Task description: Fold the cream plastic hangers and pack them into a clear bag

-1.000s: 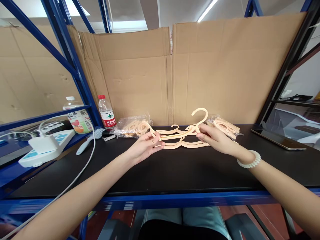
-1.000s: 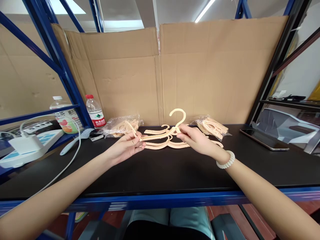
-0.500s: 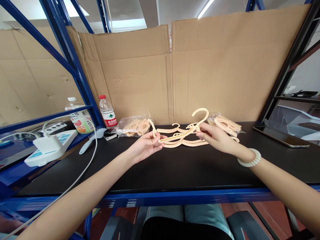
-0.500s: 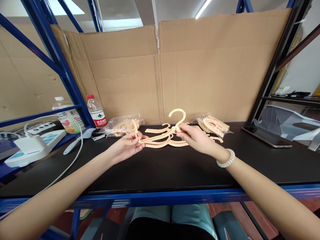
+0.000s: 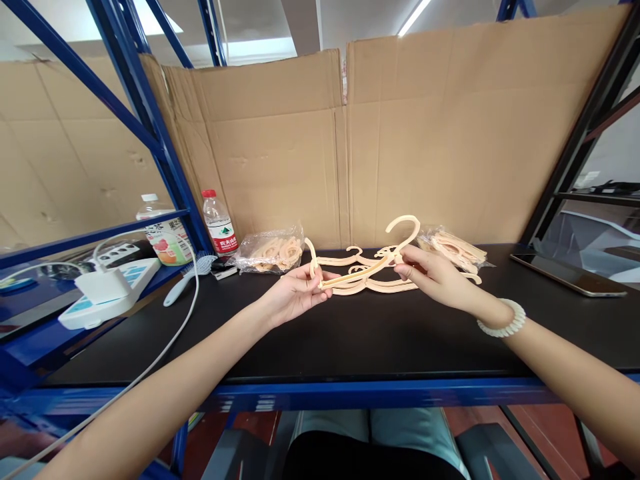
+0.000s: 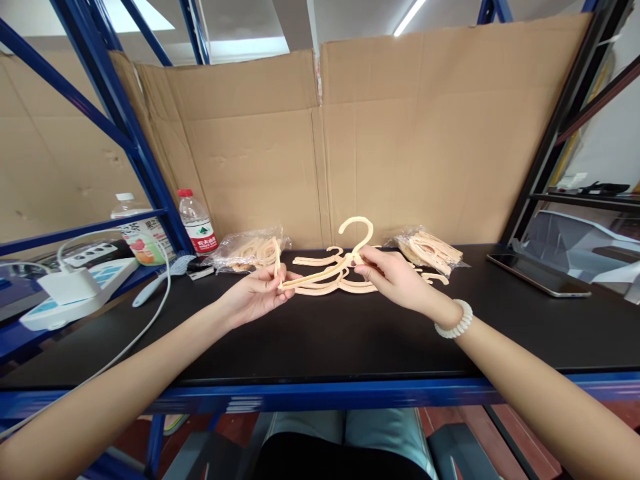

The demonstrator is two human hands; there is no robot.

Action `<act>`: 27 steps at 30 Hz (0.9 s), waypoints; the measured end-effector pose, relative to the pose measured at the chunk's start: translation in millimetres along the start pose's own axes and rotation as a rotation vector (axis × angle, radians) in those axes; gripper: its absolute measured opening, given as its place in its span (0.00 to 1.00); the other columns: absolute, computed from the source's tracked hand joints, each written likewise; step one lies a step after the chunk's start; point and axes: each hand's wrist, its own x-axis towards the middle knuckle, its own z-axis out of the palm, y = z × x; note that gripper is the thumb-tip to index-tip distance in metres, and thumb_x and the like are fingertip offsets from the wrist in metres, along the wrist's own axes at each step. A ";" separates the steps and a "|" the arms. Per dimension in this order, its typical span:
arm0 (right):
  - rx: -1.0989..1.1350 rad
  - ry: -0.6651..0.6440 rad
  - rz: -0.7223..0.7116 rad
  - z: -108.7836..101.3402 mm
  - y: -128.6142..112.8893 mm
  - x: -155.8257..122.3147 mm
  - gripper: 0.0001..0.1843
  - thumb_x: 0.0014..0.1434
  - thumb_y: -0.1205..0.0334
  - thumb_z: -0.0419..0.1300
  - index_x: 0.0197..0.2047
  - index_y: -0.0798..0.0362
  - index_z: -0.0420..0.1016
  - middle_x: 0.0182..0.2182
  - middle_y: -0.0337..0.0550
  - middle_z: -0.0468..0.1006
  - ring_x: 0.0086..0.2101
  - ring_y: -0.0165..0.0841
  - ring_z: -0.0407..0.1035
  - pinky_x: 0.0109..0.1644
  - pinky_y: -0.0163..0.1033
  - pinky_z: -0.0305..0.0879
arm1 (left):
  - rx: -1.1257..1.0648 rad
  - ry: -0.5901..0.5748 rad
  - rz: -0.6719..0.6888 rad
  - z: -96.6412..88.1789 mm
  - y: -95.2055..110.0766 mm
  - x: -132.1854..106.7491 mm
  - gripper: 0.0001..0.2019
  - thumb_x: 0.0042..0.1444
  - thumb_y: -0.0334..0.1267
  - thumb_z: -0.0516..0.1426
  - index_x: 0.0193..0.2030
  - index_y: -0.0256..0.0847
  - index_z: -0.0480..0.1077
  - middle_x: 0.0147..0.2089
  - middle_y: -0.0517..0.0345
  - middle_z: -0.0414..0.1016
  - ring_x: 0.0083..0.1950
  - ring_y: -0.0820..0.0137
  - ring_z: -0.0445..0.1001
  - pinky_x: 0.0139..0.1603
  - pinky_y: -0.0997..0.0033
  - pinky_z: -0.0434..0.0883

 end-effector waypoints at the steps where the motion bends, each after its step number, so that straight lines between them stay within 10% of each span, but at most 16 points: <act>1: 0.001 -0.002 -0.004 0.7 0.4 0.1 0.16 0.68 0.52 0.47 0.30 0.50 0.56 0.24 0.35 0.59 0.23 0.28 0.54 0.28 0.35 0.53 | -0.002 0.007 -0.004 0.5 0.1 0.0 0.11 0.44 0.31 0.69 0.26 0.35 0.68 0.42 0.50 0.76 0.32 0.73 0.74 0.37 0.74 0.71; 27: -0.031 0.082 -0.027 12.7 -13.1 -1.2 0.16 0.68 0.54 0.47 0.29 0.50 0.55 0.22 0.35 0.58 0.23 0.29 0.53 0.28 0.36 0.52 | 0.020 0.197 0.225 -2.7 -16.1 7.6 0.12 0.41 0.24 0.66 0.24 0.36 0.66 0.29 0.56 0.76 0.25 0.77 0.68 0.30 0.75 0.66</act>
